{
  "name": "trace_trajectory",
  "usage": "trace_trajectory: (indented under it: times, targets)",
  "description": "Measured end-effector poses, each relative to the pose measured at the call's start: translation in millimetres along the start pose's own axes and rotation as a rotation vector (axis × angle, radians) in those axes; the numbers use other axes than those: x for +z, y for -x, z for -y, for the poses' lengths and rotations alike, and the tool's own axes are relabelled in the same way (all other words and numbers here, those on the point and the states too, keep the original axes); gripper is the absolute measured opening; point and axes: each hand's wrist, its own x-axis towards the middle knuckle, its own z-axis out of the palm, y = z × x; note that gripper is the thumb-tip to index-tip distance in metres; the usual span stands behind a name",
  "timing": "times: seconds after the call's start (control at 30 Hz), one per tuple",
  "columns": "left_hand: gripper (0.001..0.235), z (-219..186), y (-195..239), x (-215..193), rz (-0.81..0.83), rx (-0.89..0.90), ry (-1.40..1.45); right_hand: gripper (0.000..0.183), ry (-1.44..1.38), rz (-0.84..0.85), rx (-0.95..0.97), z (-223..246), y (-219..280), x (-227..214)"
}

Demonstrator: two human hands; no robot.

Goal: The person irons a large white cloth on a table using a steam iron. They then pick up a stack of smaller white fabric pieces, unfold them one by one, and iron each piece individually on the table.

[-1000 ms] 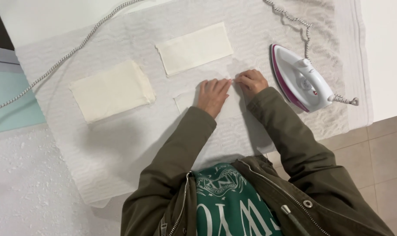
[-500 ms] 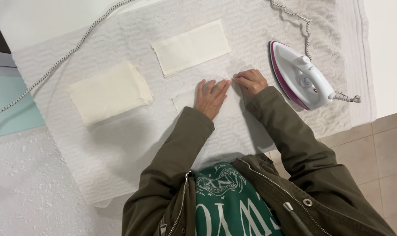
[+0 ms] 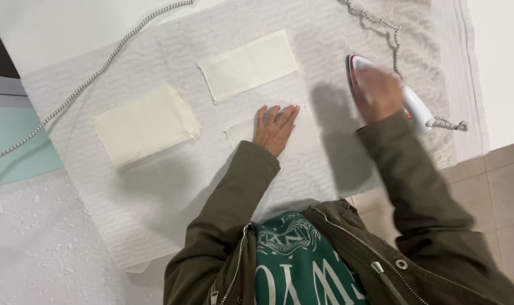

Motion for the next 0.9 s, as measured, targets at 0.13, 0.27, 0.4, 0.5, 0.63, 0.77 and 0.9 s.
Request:
trace_trajectory:
  times: [0.13, 0.27, 0.4, 0.5, 0.63, 0.77, 0.9]
  targets:
    - [0.047, 0, -1, 0, -0.008, -0.008, 0.011, 0.051, -0.181, -0.245, 0.201, -35, 19, -40]
    - [0.047, -1, 1, -2, 0.006, -0.016, 0.009, 0.061, -0.241, 0.186, 0.405, -80, 8, -14]
    - [0.047, 0, 0, 1, 0.005, -0.022, 0.012, 0.068, -0.256, 0.414, 0.300, -47, -12, -53]
    - [0.048, 0, 1, 1, 0.016, -0.023, 0.014, 0.068, -0.165, 0.595, 0.176, -15, -21, -73]
    - [0.049, -1, 0, 0, 0.017, -0.022, 0.042, 0.067, -0.046, 0.561, -0.017, -14, -21, -54]
    - [0.046, -1, -2, -8, -0.032, -0.016, 0.067, 0.066, 0.016, 0.522, -0.088, -12, -29, -46]
    - [0.041, 9, 1, -10, -0.087, -0.038, 0.155, 0.065, 0.035, 0.489, -0.146, -10, -37, -46]
